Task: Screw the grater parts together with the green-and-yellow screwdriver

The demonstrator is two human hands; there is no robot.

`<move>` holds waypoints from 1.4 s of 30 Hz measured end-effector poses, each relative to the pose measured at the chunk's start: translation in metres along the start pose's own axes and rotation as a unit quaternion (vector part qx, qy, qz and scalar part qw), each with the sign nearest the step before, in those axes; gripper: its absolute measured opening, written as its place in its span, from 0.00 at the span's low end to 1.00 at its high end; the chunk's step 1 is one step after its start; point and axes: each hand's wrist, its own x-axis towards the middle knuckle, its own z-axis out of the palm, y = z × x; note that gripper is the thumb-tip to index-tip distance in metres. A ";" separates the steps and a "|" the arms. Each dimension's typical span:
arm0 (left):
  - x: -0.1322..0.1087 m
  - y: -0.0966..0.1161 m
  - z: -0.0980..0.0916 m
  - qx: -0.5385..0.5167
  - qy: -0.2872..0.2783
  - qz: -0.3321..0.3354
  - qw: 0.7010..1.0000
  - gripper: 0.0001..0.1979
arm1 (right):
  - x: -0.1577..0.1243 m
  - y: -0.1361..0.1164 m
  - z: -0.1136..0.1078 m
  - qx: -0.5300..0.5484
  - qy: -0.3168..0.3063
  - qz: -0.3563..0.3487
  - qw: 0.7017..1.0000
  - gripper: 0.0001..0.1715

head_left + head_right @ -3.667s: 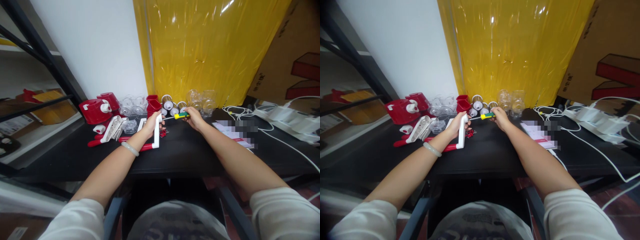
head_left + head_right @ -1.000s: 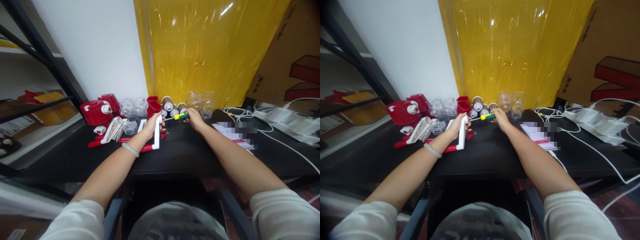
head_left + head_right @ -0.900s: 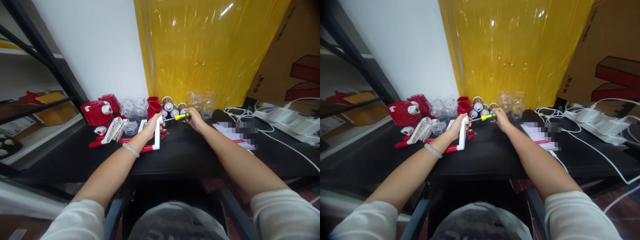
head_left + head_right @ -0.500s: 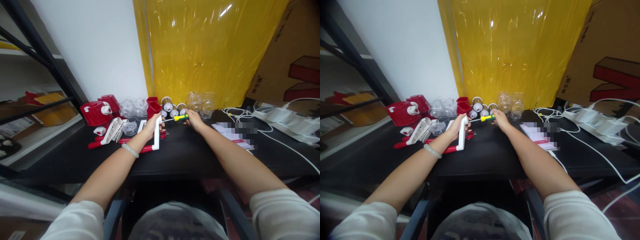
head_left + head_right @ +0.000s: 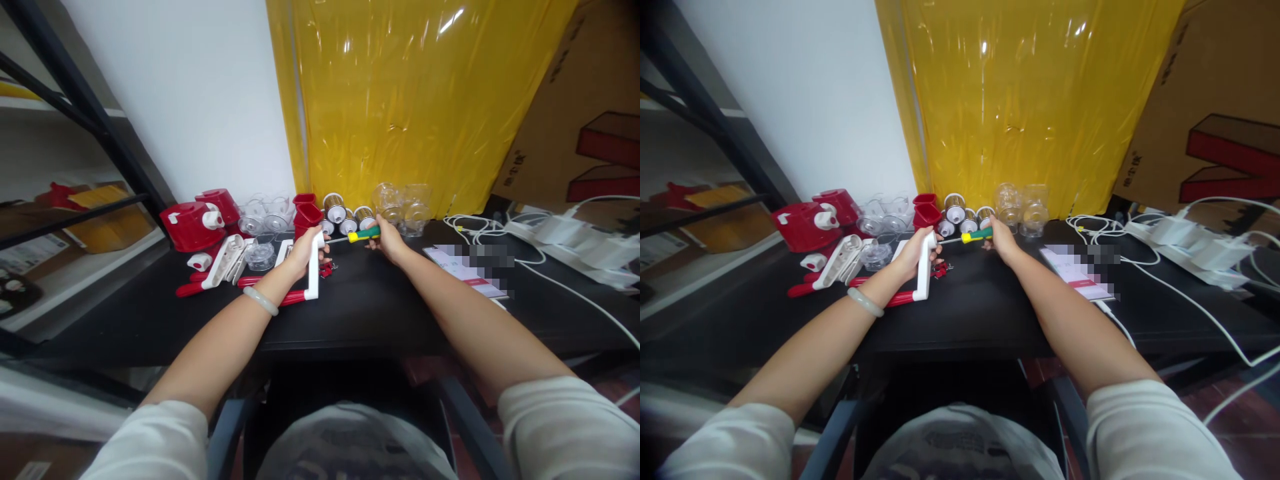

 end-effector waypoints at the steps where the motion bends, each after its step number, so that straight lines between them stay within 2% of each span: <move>1: 0.000 0.000 0.000 0.000 -0.001 0.001 1.000 0.17 | 0.001 0.001 -0.001 -0.025 0.005 -0.007 1.000 0.22; 3: 0.001 0.000 0.000 -0.001 -0.004 0.002 1.000 0.17 | 0.003 0.004 -0.003 -0.056 0.010 -0.021 0.998 0.26; 6: 0.002 -0.001 -0.001 0.000 -0.009 0.000 1.000 0.17 | 0.004 0.006 -0.004 -0.050 -0.005 -0.031 0.998 0.25; 13: 0.001 0.000 0.000 0.002 -0.003 -0.002 1.000 0.17 | -0.001 0.002 0.001 0.029 -0.019 -0.006 0.999 0.06; 16: 0.000 0.000 0.001 0.005 -0.012 -0.001 1.000 0.17 | -0.001 0.000 0.001 0.053 -0.016 0.001 0.998 0.04; 18: 0.000 0.000 0.001 0.006 -0.015 0.000 1.000 0.17 | 0.000 0.000 0.000 0.043 -0.009 0.003 0.999 0.08; 21: 0.000 0.000 0.001 0.004 -0.010 -0.001 1.000 0.17 | 0.001 0.003 -0.002 -0.010 -0.006 -0.017 1.000 0.20; 23: -0.001 0.000 0.001 0.001 -0.007 -0.002 1.000 0.17 | 0.002 0.006 -0.004 -0.049 -0.003 -0.041 0.998 0.25; 27: 0.000 0.000 0.000 0.001 -0.005 -0.003 1.000 0.17 | 0.003 0.009 -0.004 -0.076 -0.006 -0.055 0.996 0.21; 32: 0.001 -0.001 0.000 0.004 -0.012 -0.002 1.000 0.17 | 0.002 0.005 -0.001 0.005 -0.001 -0.026 1.000 0.10; 35: 0.000 -0.001 0.000 0.004 -0.016 -0.001 1.000 0.17 | 0.000 0.002 0.001 0.050 -0.013 -0.014 0.999 0.07; 38: 0.000 -0.001 0.001 0.006 -0.013 -0.004 1.000 0.17 | 0.001 0.002 0.001 0.057 -0.008 -0.004 0.998 0.09; 42: 0.000 0.000 0.001 0.004 -0.006 -0.005 1.000 0.17 | 0.005 0.005 -0.002 -0.021 0.015 -0.004 1.000 0.22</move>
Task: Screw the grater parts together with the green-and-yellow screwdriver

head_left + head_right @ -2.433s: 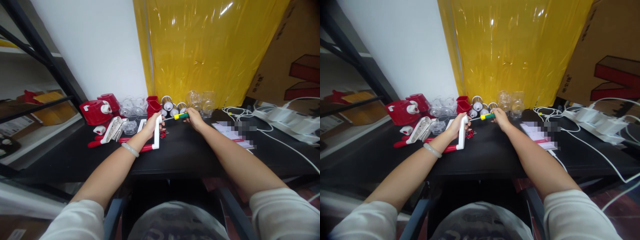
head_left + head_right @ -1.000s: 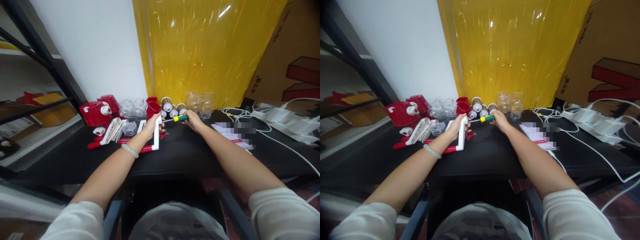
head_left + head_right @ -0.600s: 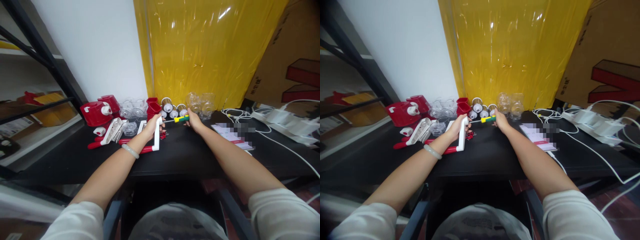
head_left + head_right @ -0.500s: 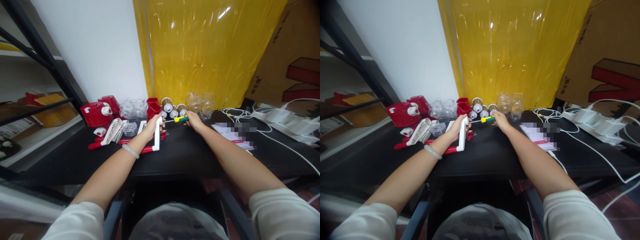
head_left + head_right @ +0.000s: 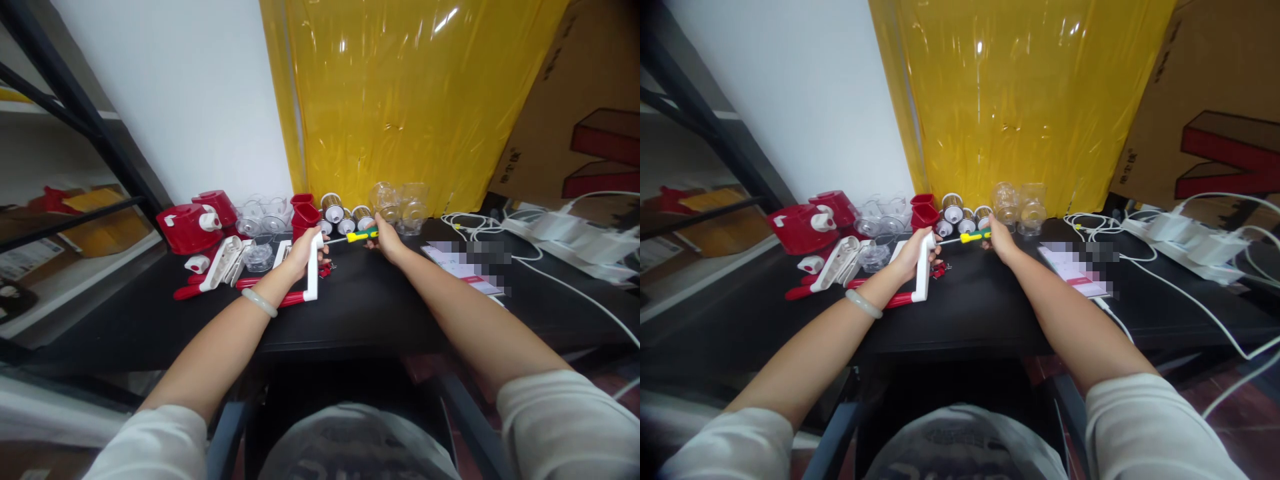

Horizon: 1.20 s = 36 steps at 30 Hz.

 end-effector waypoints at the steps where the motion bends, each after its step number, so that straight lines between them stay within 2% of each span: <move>1: 0.000 0.000 0.000 0.000 -0.001 0.000 1.000 0.17 | 0.001 0.001 -0.001 -0.019 -0.002 -0.009 1.000 0.23; 6: 0.000 0.000 0.000 0.002 -0.005 -0.001 1.000 0.17 | 0.000 0.002 -0.001 -0.030 -0.010 -0.028 0.999 0.18; 10: -0.001 0.000 -0.001 -0.001 -0.002 0.004 1.000 0.17 | -0.004 -0.001 0.002 0.022 -0.014 -0.012 1.000 0.09; 14: 0.000 -0.001 -0.001 0.001 -0.008 0.003 1.000 0.17 | -0.005 -0.004 0.002 0.084 -0.032 -0.003 0.996 0.07; 18: 0.001 0.000 -0.001 0.003 -0.012 -0.001 1.000 0.17 | 0.000 0.000 0.001 0.077 -0.027 -0.005 0.997 0.10; 22: 0.000 0.000 -0.002 -0.003 -0.004 0.005 1.000 0.17 | 0.003 0.005 -0.001 -0.020 -0.005 -0.023 1.000 0.25; 24: 0.000 0.000 -0.002 -0.004 -0.003 0.004 1.000 0.17 | 0.002 0.005 -0.001 -0.057 -0.010 -0.033 0.998 0.26; 27: 0.000 0.000 -0.002 -0.003 -0.003 0.002 1.000 0.17 | -0.001 0.001 -0.001 -0.055 -0.017 -0.031 0.998 0.20; 31: 0.000 0.000 -0.002 0.003 -0.004 0.008 1.000 0.17 | -0.005 -0.005 0.001 0.021 -0.017 -0.019 0.999 0.09; 36: 0.000 -0.001 -0.001 0.002 -0.004 0.003 1.000 0.17 | -0.004 -0.006 0.001 0.076 -0.034 -0.019 0.996 0.07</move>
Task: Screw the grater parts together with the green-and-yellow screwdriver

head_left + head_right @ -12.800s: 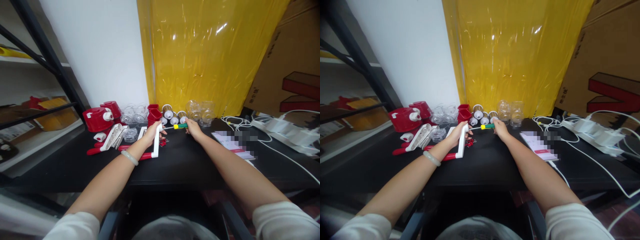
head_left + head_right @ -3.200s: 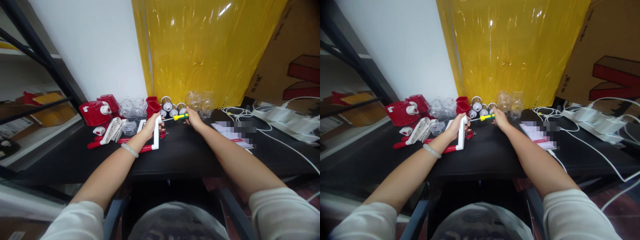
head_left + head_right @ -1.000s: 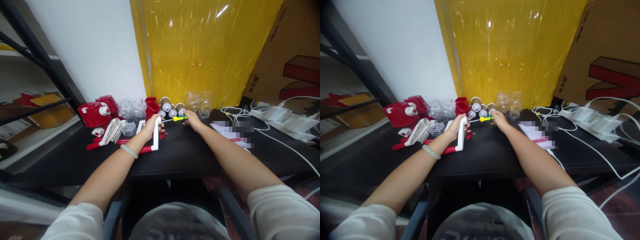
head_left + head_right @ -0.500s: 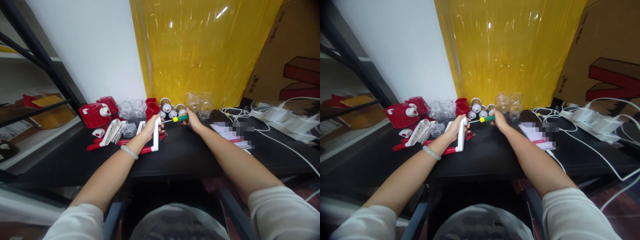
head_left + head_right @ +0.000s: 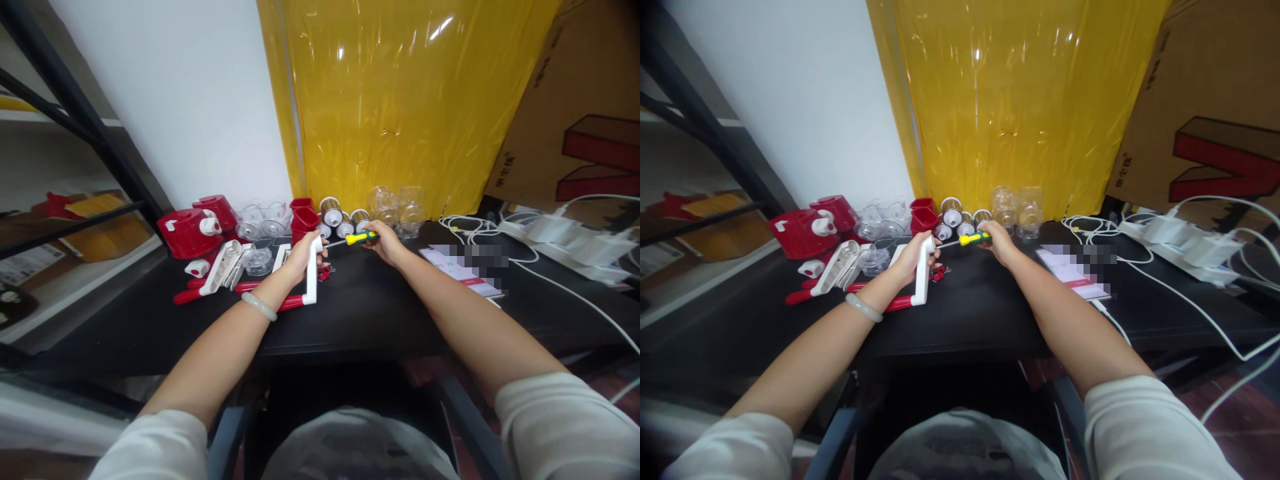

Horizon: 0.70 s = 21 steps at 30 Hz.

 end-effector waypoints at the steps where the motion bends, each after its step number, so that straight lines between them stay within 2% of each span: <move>1: 0.000 0.000 0.000 -0.001 0.000 0.000 1.000 0.17 | 0.001 0.001 -0.001 -0.014 0.007 0.002 1.000 0.08; 5: 0.001 0.001 -0.001 -0.002 0.004 0.002 1.000 0.17 | 0.006 0.005 -0.005 -0.120 0.026 -0.005 0.992 0.22; 7: 0.001 0.001 0.000 -0.001 0.004 0.002 1.000 0.17 | 0.006 0.007 -0.007 -0.156 0.016 -0.024 0.987 0.24; 11: 0.001 0.001 0.000 0.000 0.005 0.004 1.000 0.17 | 0.003 0.008 -0.004 -0.112 0.010 -0.022 0.993 0.17; 14: 0.001 0.001 -0.001 -0.003 0.004 0.005 1.000 0.17 | 0.001 0.005 0.001 -0.044 0.025 0.007 0.999 0.06; 16: 0.001 0.001 -0.001 -0.005 0.002 0.007 1.000 0.17 | 0.000 0.002 0.003 0.000 0.017 0.032 0.999 0.03; 19: 0.001 0.002 0.000 -0.003 0.000 0.006 1.000 0.17 | 0.002 0.001 0.001 0.028 -0.008 0.043 0.999 0.03; 21: 0.000 0.002 0.000 -0.002 0.002 0.007 1.000 0.17 | 0.003 0.003 -0.001 0.001 -0.004 0.044 0.999 0.09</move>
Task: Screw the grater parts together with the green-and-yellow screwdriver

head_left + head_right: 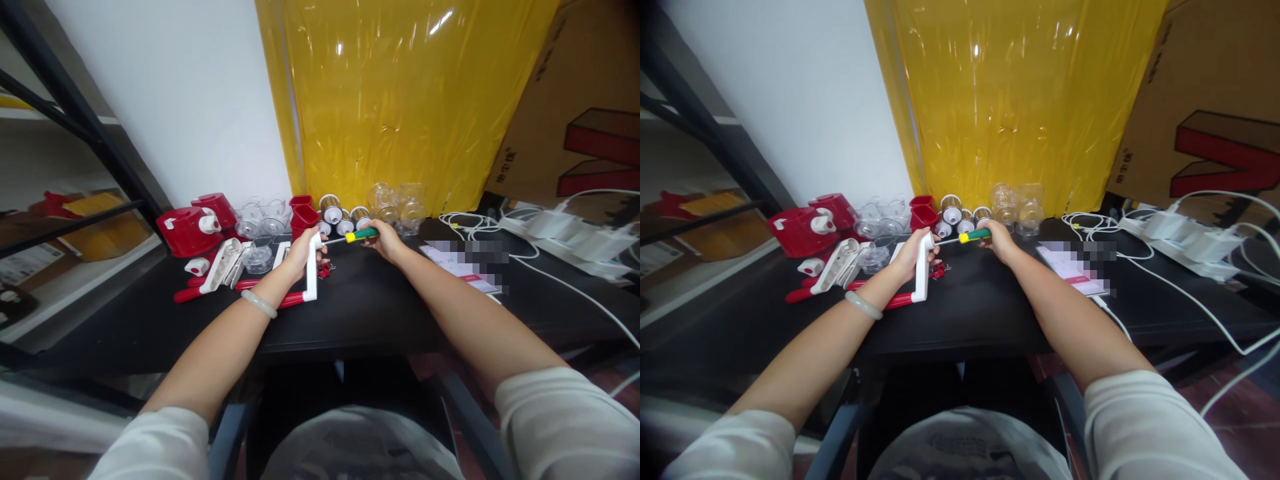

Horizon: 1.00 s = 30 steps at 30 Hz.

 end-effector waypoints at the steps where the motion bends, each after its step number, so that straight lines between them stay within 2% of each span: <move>1: 0.000 0.000 0.000 0.000 0.003 0.001 1.000 0.17 | 0.001 0.001 -0.001 -0.026 0.008 -0.001 1.000 0.14; 3: 0.000 0.001 0.000 -0.002 0.008 0.002 1.000 0.17 | 0.002 0.004 -0.002 -0.084 0.023 -0.009 0.996 0.20; 6: -0.001 0.000 0.000 -0.006 0.008 0.002 1.000 0.17 | 0.000 0.006 -0.002 -0.115 0.022 -0.031 0.993 0.19; 11: 0.000 -0.001 0.000 -0.003 0.003 0.003 1.000 0.17 | -0.006 -0.001 0.004 -0.014 0.020 -0.024 0.999 0.06; 16: 0.000 0.000 0.000 -0.004 0.002 0.002 1.000 0.16 | -0.008 -0.004 0.006 0.054 0.003 0.003 0.999 0.03; 17: 0.000 0.000 0.000 -0.005 0.002 0.001 1.000 0.16 | -0.006 -0.003 0.005 0.042 0.007 0.006 0.999 0.03; 19: 0.000 0.000 0.000 -0.008 0.004 0.000 1.000 0.17 | -0.003 0.000 0.003 -0.007 0.025 0.003 1.000 0.11; 22: 0.000 0.000 0.000 -0.008 0.005 -0.002 1.000 0.17 | 0.001 0.004 0.001 -0.075 0.046 -0.035 0.995 0.19; 25: 0.000 0.000 0.000 -0.007 0.002 -0.002 1.000 0.16 | 0.002 0.006 0.000 -0.073 0.036 -0.077 0.994 0.18; 30: -0.001 -0.001 0.001 -0.004 -0.002 -0.002 1.000 0.16 | 0.002 0.009 0.002 -0.051 0.048 -0.086 0.994 0.17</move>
